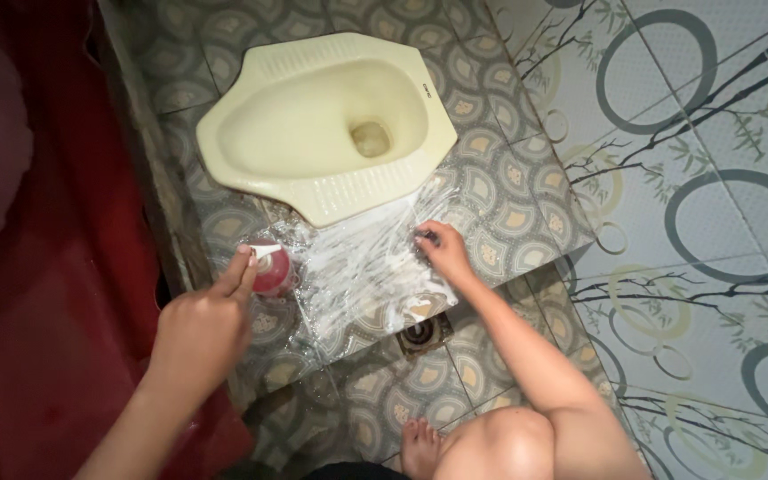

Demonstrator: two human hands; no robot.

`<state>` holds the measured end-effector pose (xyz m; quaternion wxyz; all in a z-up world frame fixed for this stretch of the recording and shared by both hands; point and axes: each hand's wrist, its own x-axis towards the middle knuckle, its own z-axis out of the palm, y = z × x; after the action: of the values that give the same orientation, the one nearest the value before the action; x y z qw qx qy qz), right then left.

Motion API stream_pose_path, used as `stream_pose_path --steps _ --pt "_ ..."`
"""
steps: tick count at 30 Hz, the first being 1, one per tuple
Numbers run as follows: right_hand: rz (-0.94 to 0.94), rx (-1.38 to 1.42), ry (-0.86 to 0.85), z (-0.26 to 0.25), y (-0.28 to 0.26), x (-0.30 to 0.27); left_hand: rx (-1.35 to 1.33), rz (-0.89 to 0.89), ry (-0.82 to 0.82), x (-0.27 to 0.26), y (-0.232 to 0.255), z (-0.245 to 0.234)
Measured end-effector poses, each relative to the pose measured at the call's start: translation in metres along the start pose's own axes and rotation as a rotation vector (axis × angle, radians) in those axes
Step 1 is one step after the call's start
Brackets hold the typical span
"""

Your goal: The person applies a cleaning agent to the rim of a squat toilet and scrubs the surface by hand. They then use a small plastic scoop to pour water from a bucket, rinsing the toilet and the surrounding floor.

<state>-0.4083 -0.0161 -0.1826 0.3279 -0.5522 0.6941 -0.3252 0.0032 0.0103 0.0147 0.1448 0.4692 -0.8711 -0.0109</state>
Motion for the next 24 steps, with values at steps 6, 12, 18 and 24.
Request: stream_pose_path --steps 6,12,18,24 --pt "0.137 0.598 -0.288 -0.014 0.020 0.023 0.001 0.014 0.012 -0.002 -0.001 0.003" --pt "-0.025 0.398 -0.271 -0.002 -0.004 0.026 0.025 0.009 0.019 0.001 0.000 0.007" --pt "-0.269 -0.096 -0.147 0.042 -0.073 0.033 -0.085 0.046 0.238 0.006 -0.006 0.002" --pt "-0.686 -0.447 0.031 0.094 -0.125 0.062 -0.202 -0.036 0.335 0.025 -0.001 0.012"
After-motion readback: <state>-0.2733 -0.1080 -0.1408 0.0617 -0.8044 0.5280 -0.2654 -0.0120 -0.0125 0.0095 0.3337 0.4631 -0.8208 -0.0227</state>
